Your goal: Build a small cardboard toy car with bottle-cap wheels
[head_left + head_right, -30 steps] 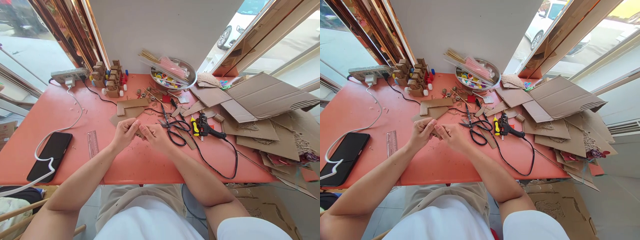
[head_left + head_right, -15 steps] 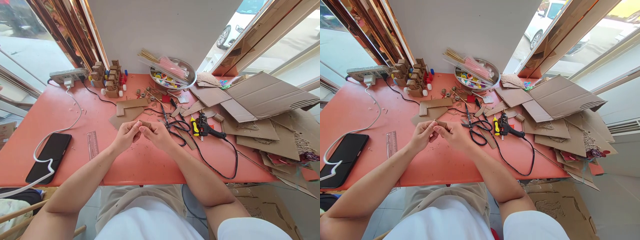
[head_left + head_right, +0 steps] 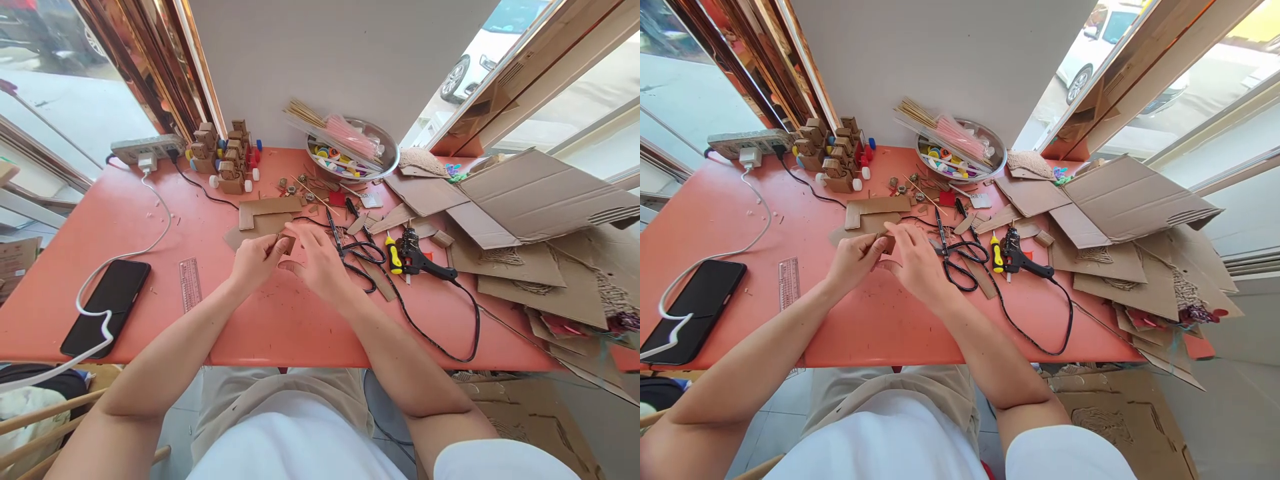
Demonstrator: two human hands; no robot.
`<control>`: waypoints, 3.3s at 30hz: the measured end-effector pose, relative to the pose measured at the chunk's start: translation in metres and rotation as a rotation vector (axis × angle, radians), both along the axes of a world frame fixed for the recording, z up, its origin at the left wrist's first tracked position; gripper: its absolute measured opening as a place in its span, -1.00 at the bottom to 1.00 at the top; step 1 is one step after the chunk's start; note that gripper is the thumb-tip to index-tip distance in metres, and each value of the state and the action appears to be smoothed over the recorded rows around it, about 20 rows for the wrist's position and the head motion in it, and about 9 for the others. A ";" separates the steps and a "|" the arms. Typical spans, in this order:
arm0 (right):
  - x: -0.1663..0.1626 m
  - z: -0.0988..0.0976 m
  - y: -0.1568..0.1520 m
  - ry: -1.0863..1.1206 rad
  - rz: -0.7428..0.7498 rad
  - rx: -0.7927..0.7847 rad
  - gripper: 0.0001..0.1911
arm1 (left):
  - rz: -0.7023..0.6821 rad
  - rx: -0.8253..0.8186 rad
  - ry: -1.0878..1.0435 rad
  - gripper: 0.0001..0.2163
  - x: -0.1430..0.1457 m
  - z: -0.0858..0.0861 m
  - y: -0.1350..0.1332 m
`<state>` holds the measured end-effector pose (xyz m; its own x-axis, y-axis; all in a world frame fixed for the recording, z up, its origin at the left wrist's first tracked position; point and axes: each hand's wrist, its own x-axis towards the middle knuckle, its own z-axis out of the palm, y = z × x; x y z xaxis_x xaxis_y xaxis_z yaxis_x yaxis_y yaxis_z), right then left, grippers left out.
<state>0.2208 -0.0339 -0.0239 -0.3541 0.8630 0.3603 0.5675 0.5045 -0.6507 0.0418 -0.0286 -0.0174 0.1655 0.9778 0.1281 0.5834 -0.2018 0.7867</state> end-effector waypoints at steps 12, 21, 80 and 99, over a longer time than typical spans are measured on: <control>0.006 0.011 0.002 0.379 -0.059 -0.086 -0.82 | -0.198 0.007 -0.380 -0.44 -0.011 0.001 0.009; 0.007 0.003 0.013 0.359 0.039 -0.157 -0.73 | -0.175 -0.044 -0.370 -0.55 -0.009 0.000 0.011; 0.017 0.013 0.014 0.160 -0.019 -0.360 -0.79 | -0.187 -0.125 -0.051 -0.74 -0.041 0.004 0.024; 0.011 0.007 0.013 0.097 -0.002 -0.337 -0.76 | -0.195 -0.077 -0.023 -0.78 -0.026 -0.013 0.027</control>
<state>0.2318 -0.0207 -0.0170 -0.3302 0.9399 0.0872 0.4961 0.2514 -0.8311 0.0158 -0.0018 -0.0308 0.3507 0.9346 0.0596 0.5211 -0.2476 0.8168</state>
